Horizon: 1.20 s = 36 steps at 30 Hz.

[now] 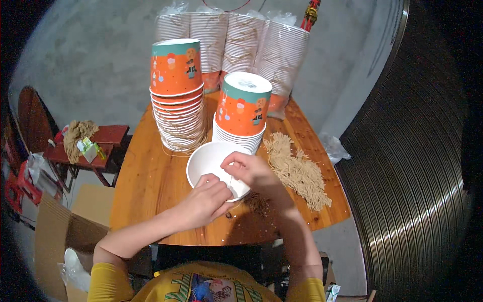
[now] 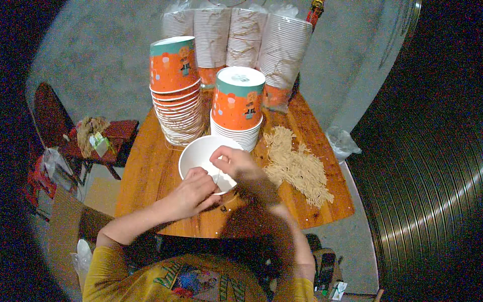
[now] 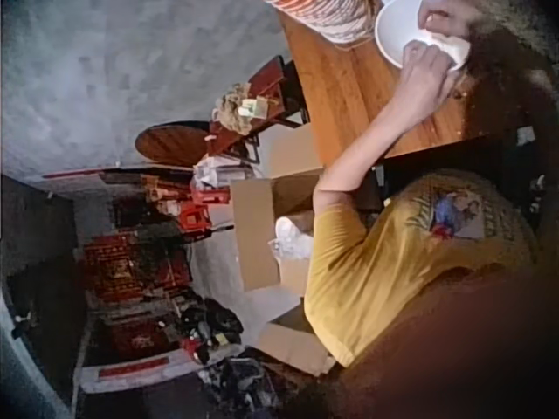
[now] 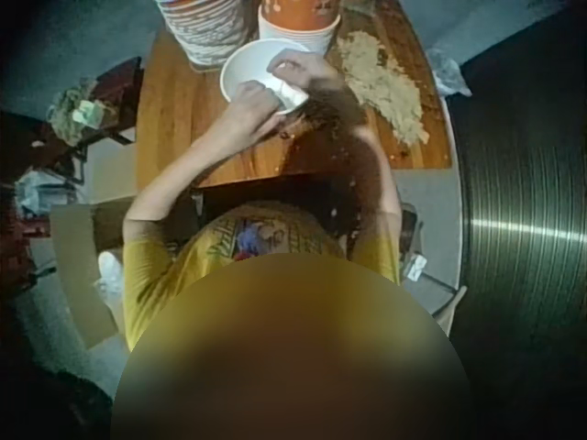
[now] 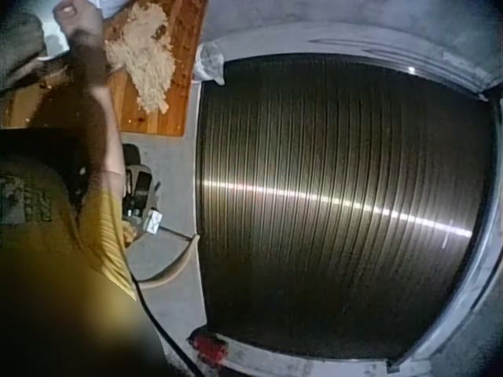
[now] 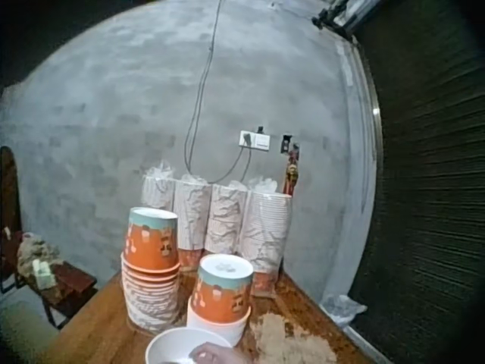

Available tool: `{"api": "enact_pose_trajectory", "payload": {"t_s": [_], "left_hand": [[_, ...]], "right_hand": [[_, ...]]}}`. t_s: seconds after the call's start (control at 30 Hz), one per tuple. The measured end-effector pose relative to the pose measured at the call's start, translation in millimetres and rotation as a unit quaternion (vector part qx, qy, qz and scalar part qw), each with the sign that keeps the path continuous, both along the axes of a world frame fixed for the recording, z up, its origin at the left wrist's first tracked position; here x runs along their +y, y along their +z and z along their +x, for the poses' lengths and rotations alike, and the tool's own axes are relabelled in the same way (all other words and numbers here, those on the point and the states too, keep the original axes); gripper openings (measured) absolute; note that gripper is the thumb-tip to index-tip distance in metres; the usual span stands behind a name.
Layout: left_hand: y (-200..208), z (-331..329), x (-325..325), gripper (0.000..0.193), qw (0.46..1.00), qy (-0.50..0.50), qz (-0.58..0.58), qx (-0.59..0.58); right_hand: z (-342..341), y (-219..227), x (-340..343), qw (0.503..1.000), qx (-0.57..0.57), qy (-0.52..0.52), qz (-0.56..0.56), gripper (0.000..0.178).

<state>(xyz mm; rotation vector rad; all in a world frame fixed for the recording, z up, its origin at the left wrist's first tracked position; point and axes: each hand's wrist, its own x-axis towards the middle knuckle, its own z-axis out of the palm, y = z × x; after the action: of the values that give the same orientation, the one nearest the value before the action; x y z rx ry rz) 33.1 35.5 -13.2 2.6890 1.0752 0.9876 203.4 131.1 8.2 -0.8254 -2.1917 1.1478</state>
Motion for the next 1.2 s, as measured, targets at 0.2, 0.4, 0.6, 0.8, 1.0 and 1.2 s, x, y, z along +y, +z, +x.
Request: {"api": "enact_pose_trajectory", "payload": {"t_s": [0.2, 0.4, 0.6, 0.8, 1.0, 1.2], "left_hand": [[9.0, -47.5, 8.1, 0.014, 0.998, -0.035, 0.014, 0.042], [20.0, -89.1, 13.2, 0.022, 0.987, -0.026, 0.045, 0.155], [26.4, -106.0, 20.0, 0.021, 0.957, -0.04, 0.125, 0.258], [28.6, -116.5, 32.9, 0.021, 0.933, -0.067, 0.162, 0.313], [34.7, -130.2, 42.2, 0.021, 0.922, -0.036, 0.212, 0.321], [41.3, -22.5, 14.7, 0.032, 0.895, -0.029, -0.288, -0.339]], "right_hand": [[56.7, -0.2, 24.6, 0.872, 0.272, 0.019, -0.406, 0.02], [98.7, -32.3, 26.6, 0.647, 0.57, 0.038, -0.505, 0.022], [109.1, -29.1, 11.2, 0.686, 0.617, 0.021, -0.385, 0.029], [128.7, -32.1, 10.4, 0.719, 0.626, 0.045, -0.299, 0.024], [96.0, -7.1, -20.8, 0.869, 0.419, -0.185, -0.186, 0.014], [25.5, 7.3, -41.3, 0.964, 0.187, -0.133, 0.131, 0.014]]}}
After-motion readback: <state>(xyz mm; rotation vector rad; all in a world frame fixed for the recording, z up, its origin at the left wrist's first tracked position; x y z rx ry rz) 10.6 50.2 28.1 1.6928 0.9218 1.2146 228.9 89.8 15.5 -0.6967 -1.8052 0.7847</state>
